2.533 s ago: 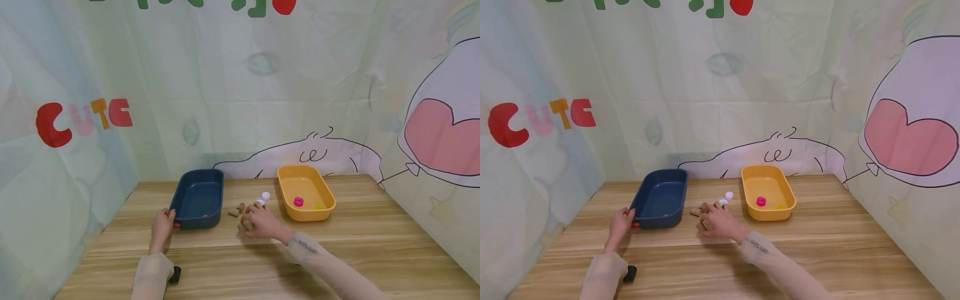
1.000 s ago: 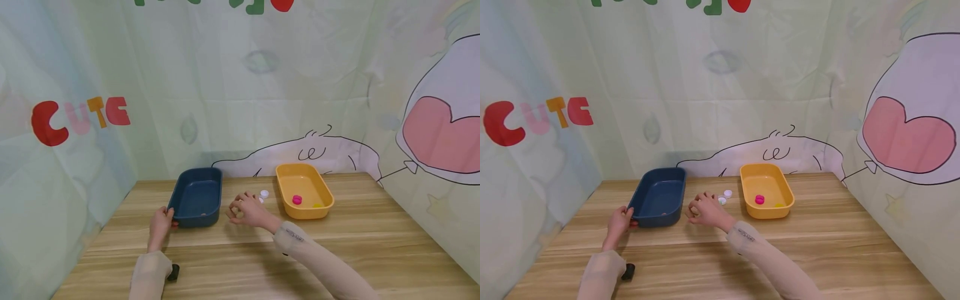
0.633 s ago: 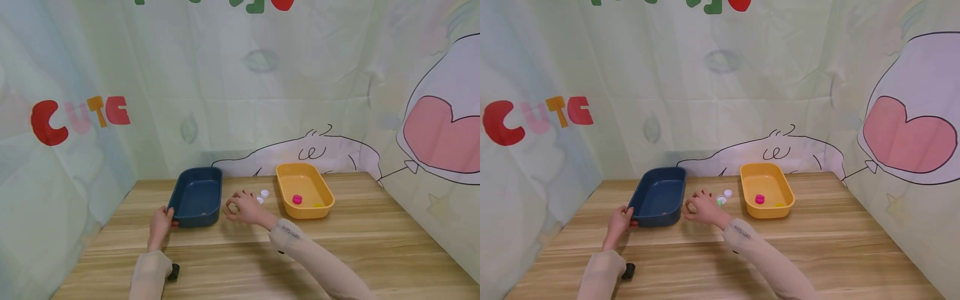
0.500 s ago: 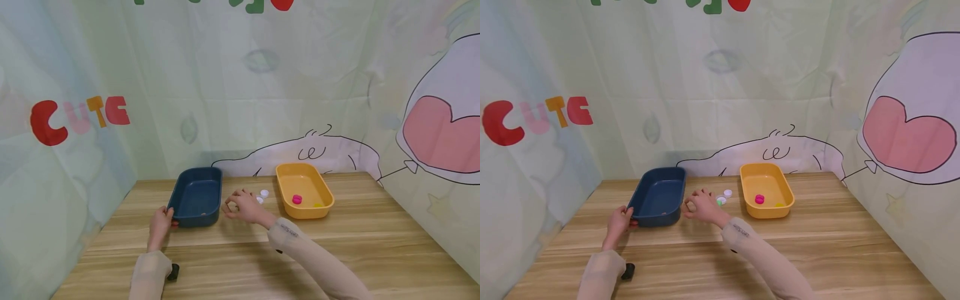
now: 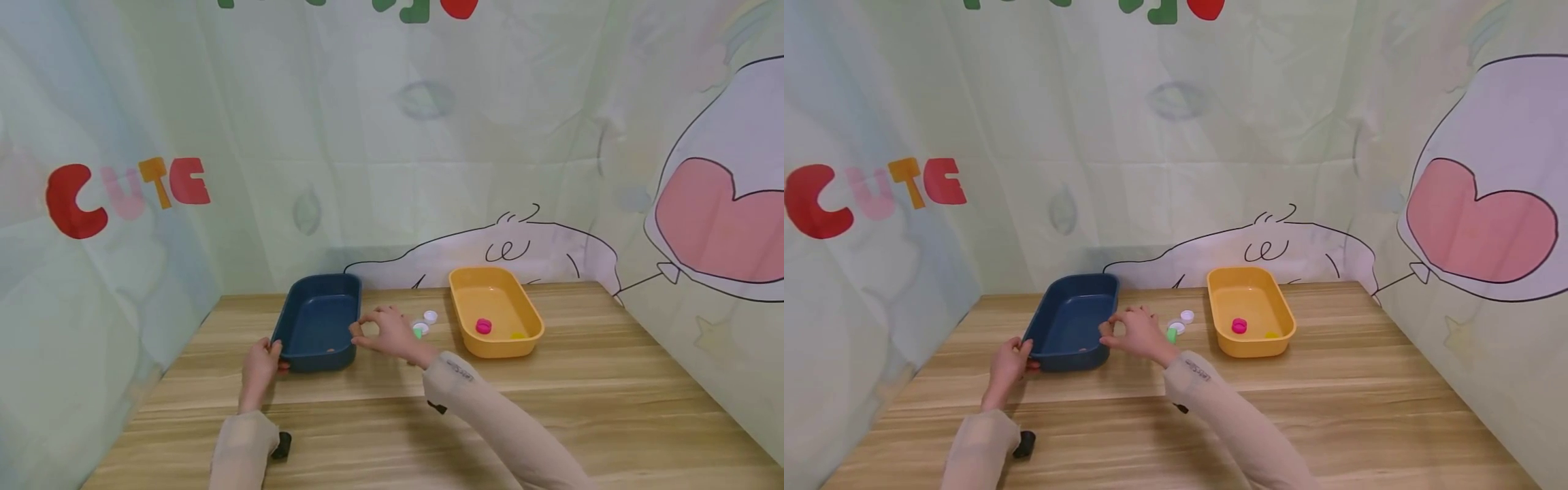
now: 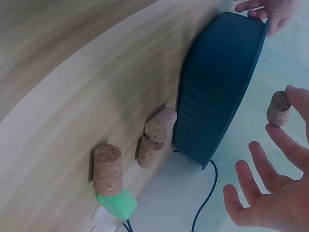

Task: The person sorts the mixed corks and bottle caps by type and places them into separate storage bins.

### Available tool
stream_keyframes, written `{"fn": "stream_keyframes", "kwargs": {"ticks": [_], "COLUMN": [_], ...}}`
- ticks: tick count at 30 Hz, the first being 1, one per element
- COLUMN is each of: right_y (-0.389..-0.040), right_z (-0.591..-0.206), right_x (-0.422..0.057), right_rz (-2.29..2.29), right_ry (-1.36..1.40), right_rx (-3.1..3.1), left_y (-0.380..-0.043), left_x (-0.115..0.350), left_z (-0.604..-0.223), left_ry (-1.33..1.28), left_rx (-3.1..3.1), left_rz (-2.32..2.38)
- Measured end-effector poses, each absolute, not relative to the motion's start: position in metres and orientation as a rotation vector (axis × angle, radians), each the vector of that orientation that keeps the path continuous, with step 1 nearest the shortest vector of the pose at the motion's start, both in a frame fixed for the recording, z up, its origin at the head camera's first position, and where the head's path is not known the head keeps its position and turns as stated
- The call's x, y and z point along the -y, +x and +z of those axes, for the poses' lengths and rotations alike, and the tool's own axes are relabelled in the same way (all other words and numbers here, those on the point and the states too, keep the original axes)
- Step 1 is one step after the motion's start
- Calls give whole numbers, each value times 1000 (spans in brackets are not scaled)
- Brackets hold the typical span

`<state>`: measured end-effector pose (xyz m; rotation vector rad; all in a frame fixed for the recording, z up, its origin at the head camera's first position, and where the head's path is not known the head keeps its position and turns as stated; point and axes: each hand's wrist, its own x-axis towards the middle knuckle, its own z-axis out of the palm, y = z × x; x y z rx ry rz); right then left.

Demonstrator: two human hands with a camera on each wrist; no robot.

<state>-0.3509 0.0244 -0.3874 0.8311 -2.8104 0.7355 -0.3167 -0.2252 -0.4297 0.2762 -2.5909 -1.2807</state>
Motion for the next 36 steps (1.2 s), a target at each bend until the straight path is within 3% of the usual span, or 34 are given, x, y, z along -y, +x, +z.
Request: {"fn": "stream_keyframes", "kwargs": {"ticks": [36], "right_y": [-356], "right_z": [-365], "right_x": [1], "right_rz": [689], "right_ry": [805], "right_rx": [2792], "left_y": [-318], "left_x": [225], "left_z": [-430], "left_ry": [249], "left_rx": [2608], "left_rz": [-1247]}}
